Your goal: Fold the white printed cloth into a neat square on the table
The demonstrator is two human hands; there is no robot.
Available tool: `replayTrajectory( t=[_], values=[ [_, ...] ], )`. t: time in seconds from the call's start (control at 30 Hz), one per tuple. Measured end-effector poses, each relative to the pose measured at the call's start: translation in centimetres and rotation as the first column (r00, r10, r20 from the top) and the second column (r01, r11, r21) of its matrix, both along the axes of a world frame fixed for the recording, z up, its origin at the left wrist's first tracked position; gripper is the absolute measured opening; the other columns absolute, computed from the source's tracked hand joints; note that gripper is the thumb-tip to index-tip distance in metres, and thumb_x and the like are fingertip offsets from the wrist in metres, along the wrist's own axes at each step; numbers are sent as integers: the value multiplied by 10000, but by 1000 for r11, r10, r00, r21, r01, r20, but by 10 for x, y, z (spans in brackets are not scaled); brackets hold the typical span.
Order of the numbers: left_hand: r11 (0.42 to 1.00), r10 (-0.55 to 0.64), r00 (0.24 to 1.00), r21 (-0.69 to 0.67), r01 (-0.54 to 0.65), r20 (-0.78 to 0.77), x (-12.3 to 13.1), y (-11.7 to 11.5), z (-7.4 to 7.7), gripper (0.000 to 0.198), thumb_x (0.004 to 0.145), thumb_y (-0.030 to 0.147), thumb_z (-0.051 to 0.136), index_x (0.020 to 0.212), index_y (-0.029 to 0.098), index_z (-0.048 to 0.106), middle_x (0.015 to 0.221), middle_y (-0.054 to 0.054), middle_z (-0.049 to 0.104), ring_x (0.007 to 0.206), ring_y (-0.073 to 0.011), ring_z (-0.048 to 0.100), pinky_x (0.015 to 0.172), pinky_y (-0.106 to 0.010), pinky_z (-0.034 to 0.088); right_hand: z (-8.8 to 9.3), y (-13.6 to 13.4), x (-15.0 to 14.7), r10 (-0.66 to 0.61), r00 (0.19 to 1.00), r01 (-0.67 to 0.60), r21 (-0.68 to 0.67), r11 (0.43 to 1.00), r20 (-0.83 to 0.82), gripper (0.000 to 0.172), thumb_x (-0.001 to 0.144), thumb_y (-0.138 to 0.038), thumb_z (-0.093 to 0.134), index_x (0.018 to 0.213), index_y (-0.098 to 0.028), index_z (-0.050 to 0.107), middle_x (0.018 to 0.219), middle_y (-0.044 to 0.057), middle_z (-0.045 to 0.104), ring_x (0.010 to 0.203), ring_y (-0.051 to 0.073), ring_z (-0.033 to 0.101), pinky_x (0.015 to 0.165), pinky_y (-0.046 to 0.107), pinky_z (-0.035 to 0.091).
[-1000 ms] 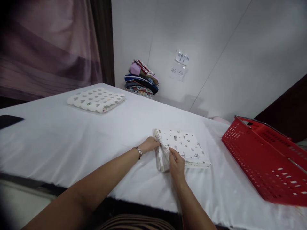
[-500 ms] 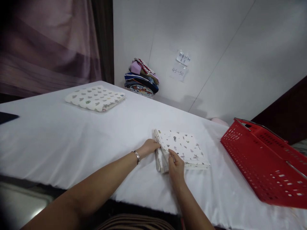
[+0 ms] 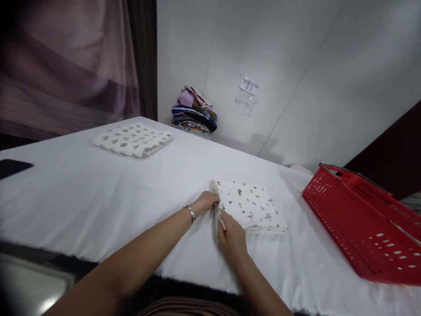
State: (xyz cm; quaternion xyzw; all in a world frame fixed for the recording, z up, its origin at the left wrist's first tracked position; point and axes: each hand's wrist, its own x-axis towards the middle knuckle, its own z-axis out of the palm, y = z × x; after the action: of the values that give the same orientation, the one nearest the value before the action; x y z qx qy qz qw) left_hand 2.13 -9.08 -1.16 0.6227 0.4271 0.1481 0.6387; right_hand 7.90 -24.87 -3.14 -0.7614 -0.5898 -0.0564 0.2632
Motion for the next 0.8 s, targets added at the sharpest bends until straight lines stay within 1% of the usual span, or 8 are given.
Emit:
replayTrajectory(
  t=[0.17,0.27,0.47,0.57,0.63,0.7,0.73,0.8],
  values=[
    [996,54,998,-77,-51,34,-4,-2,10,210,676,173,570,519,157,431,391,74,322,380,-52,291,372,-190,213,0,0,-1,-2,1000,2,10,1000,6,399,844,-273,414,1227,-210,506,1170,65,598,1063,222,564,874,344,481],
    [995,69,996,-77,-65,50,-4,-1,5,205,653,158,582,509,157,438,385,70,330,382,-58,310,375,-195,219,1,-1,-1,23,1000,-22,-7,1000,13,412,844,-293,422,1237,-196,494,1220,70,564,1140,226,509,946,362,437],
    [995,73,995,-75,-68,72,3,4,-2,183,658,130,560,508,153,458,387,61,370,380,-64,342,377,-195,233,7,0,-3,71,997,-72,-47,996,-32,376,826,-297,450,1174,-198,550,1207,74,574,1150,242,497,974,387,399],
    [991,88,994,-108,-81,59,5,6,2,210,673,127,548,511,166,420,379,70,345,361,-56,311,371,-192,222,21,0,-5,82,989,-90,-62,994,-119,313,827,-337,459,1071,-202,601,1097,65,629,1025,236,569,859,353,462],
    [989,96,994,-116,-90,44,5,6,5,241,682,133,544,501,175,391,365,75,319,346,-52,281,365,-196,202,32,1,-5,102,972,-127,-104,986,-213,276,849,-366,426,907,-201,640,882,31,668,805,198,614,691,298,489],
    [989,99,995,-111,-95,32,5,7,5,253,689,147,544,496,178,384,357,75,310,337,-53,271,363,-201,190,42,6,1,102,946,-144,-116,983,-308,335,871,-372,378,767,-193,641,688,1,637,636,163,588,571,260,462],
    [990,100,995,-106,-96,30,4,7,4,250,692,155,545,497,177,390,356,73,314,336,-55,275,364,-203,189,45,12,5,95,936,-135,-96,986,-340,347,872,-365,368,754,-191,643,665,-2,631,625,161,586,565,258,459],
    [991,98,995,-93,-95,29,4,7,3,231,697,166,545,510,172,410,362,68,328,339,-61,297,368,-206,198,46,27,17,84,933,-97,-19,995,-350,313,858,-346,385,853,-196,660,788,17,667,752,183,613,665,283,484]
  ],
)
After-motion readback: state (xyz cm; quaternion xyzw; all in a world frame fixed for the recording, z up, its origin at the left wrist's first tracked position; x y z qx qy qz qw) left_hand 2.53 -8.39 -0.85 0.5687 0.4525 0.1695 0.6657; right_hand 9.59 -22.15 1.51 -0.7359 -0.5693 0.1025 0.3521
